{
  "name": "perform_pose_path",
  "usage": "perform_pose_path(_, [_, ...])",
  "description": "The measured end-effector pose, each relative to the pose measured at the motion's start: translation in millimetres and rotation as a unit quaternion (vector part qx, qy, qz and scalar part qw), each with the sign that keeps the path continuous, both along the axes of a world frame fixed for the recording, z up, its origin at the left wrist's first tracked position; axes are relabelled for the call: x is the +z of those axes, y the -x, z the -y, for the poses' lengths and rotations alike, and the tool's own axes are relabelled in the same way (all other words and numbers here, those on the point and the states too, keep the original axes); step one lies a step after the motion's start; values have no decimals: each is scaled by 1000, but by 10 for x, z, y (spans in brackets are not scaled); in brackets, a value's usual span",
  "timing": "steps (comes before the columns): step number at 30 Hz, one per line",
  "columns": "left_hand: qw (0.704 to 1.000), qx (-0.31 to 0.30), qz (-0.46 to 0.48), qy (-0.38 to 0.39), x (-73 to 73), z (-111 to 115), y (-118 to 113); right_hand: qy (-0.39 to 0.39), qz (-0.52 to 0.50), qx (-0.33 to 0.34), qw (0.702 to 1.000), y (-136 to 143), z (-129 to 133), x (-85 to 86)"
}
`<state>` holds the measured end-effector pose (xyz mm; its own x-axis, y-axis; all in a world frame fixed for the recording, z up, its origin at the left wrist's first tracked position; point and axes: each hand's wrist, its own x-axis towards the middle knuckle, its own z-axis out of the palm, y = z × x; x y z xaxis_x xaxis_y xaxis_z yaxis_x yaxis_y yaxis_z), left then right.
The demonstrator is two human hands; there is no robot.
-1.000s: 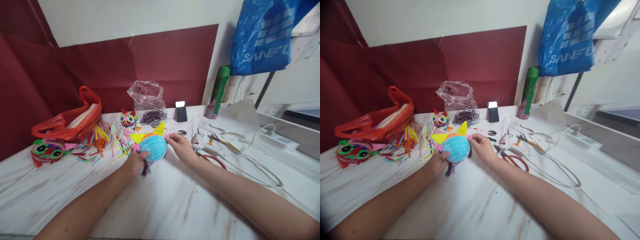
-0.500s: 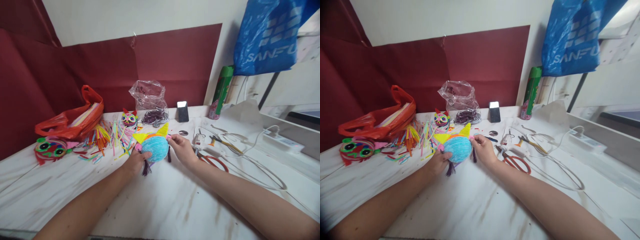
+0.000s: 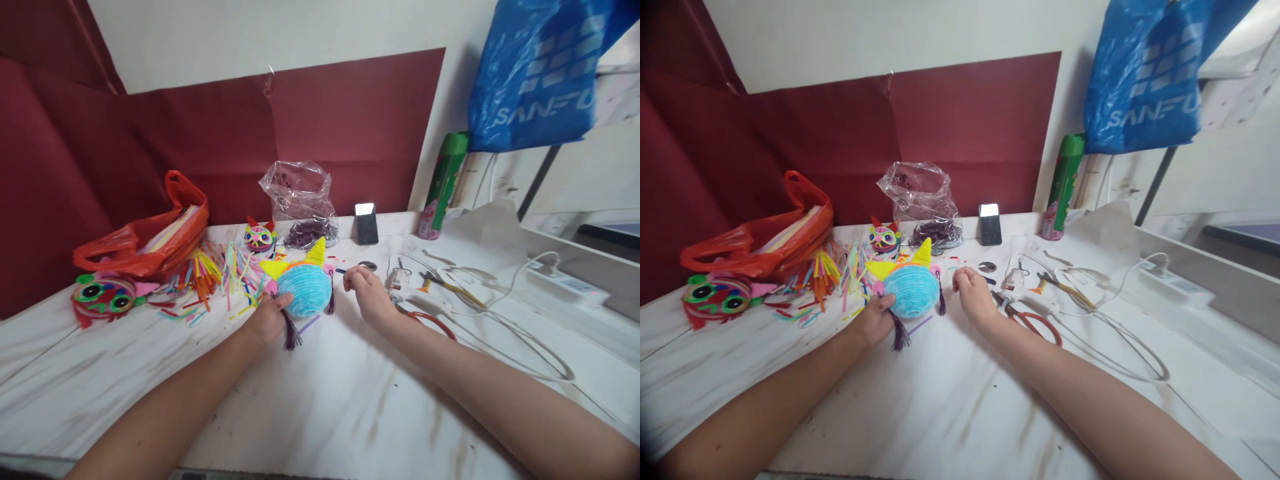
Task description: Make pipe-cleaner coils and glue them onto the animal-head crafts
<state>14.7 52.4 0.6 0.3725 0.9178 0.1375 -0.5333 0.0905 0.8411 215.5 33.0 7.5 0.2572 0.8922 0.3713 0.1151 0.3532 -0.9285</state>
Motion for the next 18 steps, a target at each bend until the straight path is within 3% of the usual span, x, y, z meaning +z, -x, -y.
perform_pose_path(18, [999, 25, 28, 31, 61, -85, 53, -10, -33, 58, 998, 38, 30, 29])
